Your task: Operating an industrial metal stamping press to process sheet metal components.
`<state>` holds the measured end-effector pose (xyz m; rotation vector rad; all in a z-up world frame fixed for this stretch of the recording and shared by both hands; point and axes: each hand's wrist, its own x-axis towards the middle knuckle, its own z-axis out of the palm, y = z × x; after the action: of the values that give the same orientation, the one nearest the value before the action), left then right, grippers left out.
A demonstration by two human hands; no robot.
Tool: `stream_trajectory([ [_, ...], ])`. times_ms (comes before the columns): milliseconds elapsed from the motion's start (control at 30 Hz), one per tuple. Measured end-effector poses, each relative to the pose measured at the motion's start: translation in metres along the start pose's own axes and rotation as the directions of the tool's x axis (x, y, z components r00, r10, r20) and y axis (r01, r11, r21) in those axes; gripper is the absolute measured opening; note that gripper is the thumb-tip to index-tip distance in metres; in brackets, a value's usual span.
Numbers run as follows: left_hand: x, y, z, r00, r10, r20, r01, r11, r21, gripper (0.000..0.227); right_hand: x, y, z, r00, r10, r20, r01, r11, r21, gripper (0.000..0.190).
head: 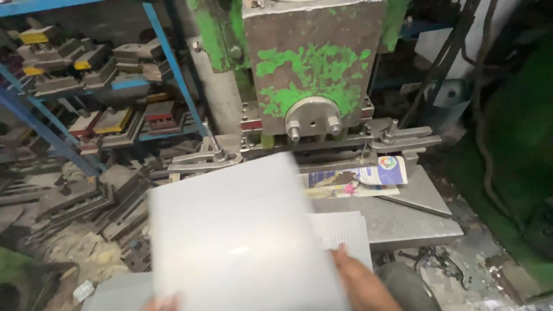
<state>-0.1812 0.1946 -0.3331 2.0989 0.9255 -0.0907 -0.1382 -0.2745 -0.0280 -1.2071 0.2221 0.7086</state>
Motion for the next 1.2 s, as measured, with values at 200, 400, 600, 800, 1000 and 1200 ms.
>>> stream_trajectory([
  [200,-0.194,0.325,-0.055,0.901,0.403,0.162,-0.207,0.727,-0.654,0.048,-0.049,-0.090,-0.003,0.794,-0.036,-0.607,-0.081,0.983,-0.164,0.055],
  [400,-0.143,0.381,-0.041,0.912,0.337,0.235,-0.039,0.640,-0.767,0.039,-0.008,-0.131,-0.022,0.823,-0.173,-0.541,0.129,0.985,-0.118,0.038],
  [600,-0.124,0.401,-0.044,0.865,0.404,0.299,-0.054,0.666,-0.744,0.035,0.013,-0.142,-0.037,0.877,-0.178,-0.446,0.158,0.984,-0.082,0.037],
  [800,-0.143,0.413,-0.051,0.903,0.326,0.279,-0.035,0.705,-0.708,0.038,0.015,-0.139,-0.040,0.904,-0.196,-0.381,0.205,0.979,-0.018,0.036],
  [1000,-0.138,0.408,-0.049,0.890,0.365,0.274,-0.061,0.690,-0.721,0.036,0.013,-0.142,-0.034,0.877,-0.195,-0.439,0.168,0.981,-0.099,0.036],
  [1200,-0.169,0.418,-0.066,0.892,0.333,0.305,-0.041,0.732,-0.680,0.049,-0.001,-0.137,-0.027,0.869,-0.198,-0.453,0.188,0.980,-0.068,0.039],
])
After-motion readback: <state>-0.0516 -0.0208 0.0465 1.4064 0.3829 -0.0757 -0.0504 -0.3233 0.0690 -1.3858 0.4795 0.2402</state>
